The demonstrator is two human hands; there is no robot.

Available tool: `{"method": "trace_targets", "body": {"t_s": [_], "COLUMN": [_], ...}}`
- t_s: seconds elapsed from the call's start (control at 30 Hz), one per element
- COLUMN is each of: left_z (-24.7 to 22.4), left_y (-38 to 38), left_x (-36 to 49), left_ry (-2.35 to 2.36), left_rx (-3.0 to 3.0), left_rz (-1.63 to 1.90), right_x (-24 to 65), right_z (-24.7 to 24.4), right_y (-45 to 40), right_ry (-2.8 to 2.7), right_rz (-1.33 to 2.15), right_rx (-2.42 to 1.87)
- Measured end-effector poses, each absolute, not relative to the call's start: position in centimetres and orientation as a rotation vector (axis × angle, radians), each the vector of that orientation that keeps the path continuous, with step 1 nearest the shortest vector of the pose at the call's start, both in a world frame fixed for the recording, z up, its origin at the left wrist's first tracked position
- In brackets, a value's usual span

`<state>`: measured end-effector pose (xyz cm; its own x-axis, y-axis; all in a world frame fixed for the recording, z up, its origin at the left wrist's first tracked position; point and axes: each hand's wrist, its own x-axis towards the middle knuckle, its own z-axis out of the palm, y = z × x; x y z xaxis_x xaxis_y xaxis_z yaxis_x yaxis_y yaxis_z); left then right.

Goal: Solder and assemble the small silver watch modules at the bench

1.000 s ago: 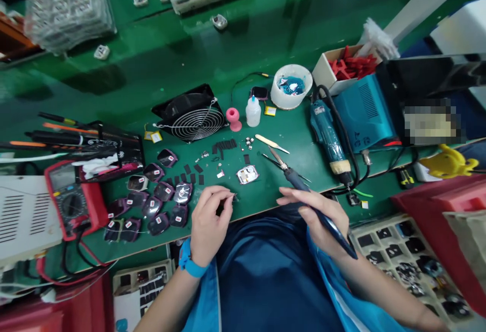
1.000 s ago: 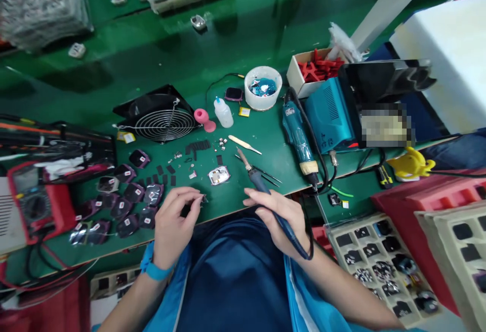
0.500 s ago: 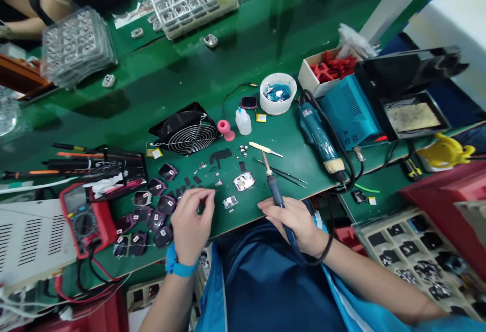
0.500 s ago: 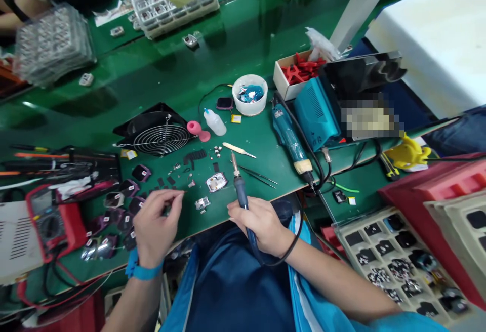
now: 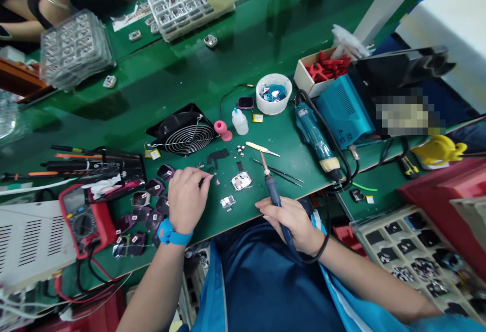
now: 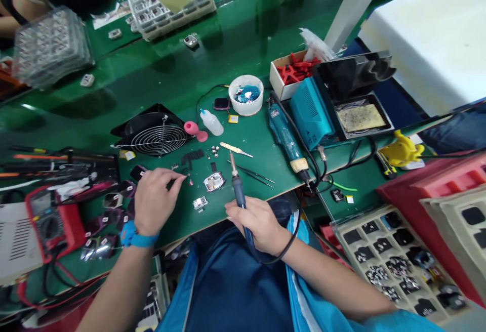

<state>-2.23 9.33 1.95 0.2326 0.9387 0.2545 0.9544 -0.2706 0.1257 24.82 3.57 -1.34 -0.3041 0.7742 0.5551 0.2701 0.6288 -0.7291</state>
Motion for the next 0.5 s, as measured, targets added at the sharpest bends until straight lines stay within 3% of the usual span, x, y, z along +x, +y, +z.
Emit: {"method": "trace_targets", "body": {"t_s": [0.23, 0.5], "left_z": [3.2, 1.2], "left_y": [5.6, 1.0], "left_x": [-1.6, 0.9], "left_ry": [-2.109, -2.047], "left_rx": [-2.447, -2.638], "left_rz": [-0.793, -0.920], "right_x": [24.8, 24.6], "right_z": [-1.3, -1.0], "right_y": [3.7, 3.7], "right_ry": [-1.873, -1.955], "right_rz": [0.649, 0.621], "right_rx": [-0.852, -0.883]}}
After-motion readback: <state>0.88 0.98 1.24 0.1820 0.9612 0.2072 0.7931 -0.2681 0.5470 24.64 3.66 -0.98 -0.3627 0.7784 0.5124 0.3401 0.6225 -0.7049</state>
